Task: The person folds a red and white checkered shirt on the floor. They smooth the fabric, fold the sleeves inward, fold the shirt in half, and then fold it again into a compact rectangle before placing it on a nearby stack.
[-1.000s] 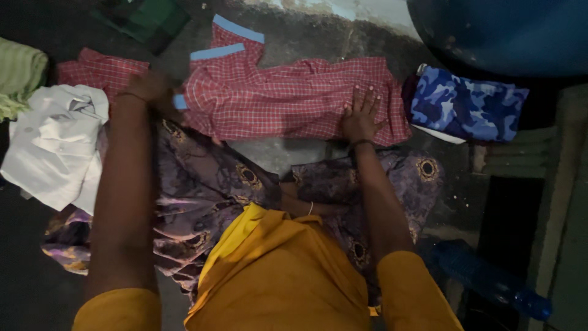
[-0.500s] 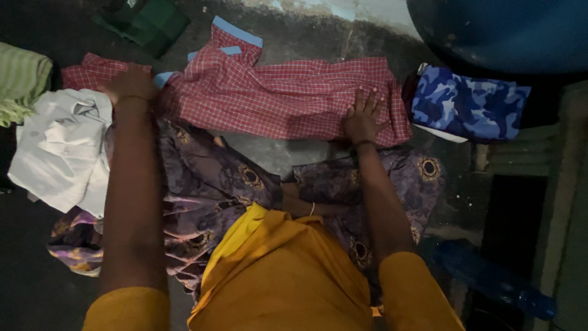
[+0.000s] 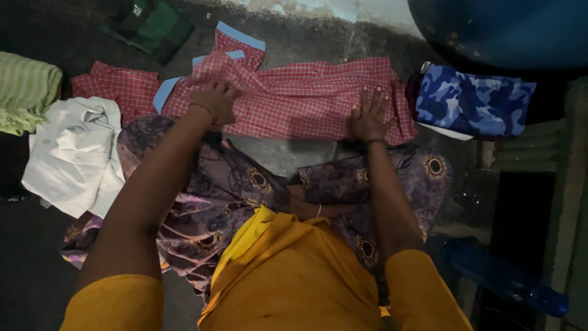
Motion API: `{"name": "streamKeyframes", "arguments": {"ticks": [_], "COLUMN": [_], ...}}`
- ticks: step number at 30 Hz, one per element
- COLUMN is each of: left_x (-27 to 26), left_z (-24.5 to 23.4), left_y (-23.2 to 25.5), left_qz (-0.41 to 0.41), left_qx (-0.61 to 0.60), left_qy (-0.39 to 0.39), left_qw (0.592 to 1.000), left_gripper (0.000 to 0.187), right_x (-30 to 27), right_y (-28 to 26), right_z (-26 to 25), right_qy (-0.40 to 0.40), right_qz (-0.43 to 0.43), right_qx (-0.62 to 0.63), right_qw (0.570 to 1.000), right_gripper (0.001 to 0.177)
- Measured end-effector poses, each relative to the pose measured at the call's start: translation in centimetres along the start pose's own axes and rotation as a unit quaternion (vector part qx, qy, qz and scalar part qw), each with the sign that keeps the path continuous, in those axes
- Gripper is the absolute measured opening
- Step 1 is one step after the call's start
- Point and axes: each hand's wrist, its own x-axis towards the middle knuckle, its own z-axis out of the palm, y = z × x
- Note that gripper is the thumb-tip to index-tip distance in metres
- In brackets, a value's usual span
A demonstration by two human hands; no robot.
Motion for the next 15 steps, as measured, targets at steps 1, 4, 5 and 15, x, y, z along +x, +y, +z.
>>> {"name": "streamKeyframes", "arguments": {"ticks": [1,4,5,15], "left_x": [0.3,1.8,2.1,2.3], "left_z": [0.5,1.7,2.1,-0.5], "left_y": [-0.4,-2.1,-2.7,-8.0], "left_qz": [-0.065,-0.044,0.013,-0.080], "left_qx": [0.004,-0.079,-0.090,-0.340], "left_qy": [-0.085,-0.243,-0.249,0.282], "left_qw": [0.994,0.966,0.964,0.894], "left_gripper": [0.082,0.073,0.062,0.038], "right_x": [0.0,0.1,0.0,1.6], "right_y": [0.2,1.0,1.8,4.6], "right_z": [-0.4,-1.6,-2.1,-4.5], "right_qy": [-0.029,-0.091,-0.094,0.214], "right_qz": [0.013,0.012,-0.014,-0.133], "right_qx": [-0.006,-0.032,-0.044,0.004], "right_qw": [0.999,0.995,0.995,0.968], "right_gripper": [0.073,0.082,0.086,0.021]}}
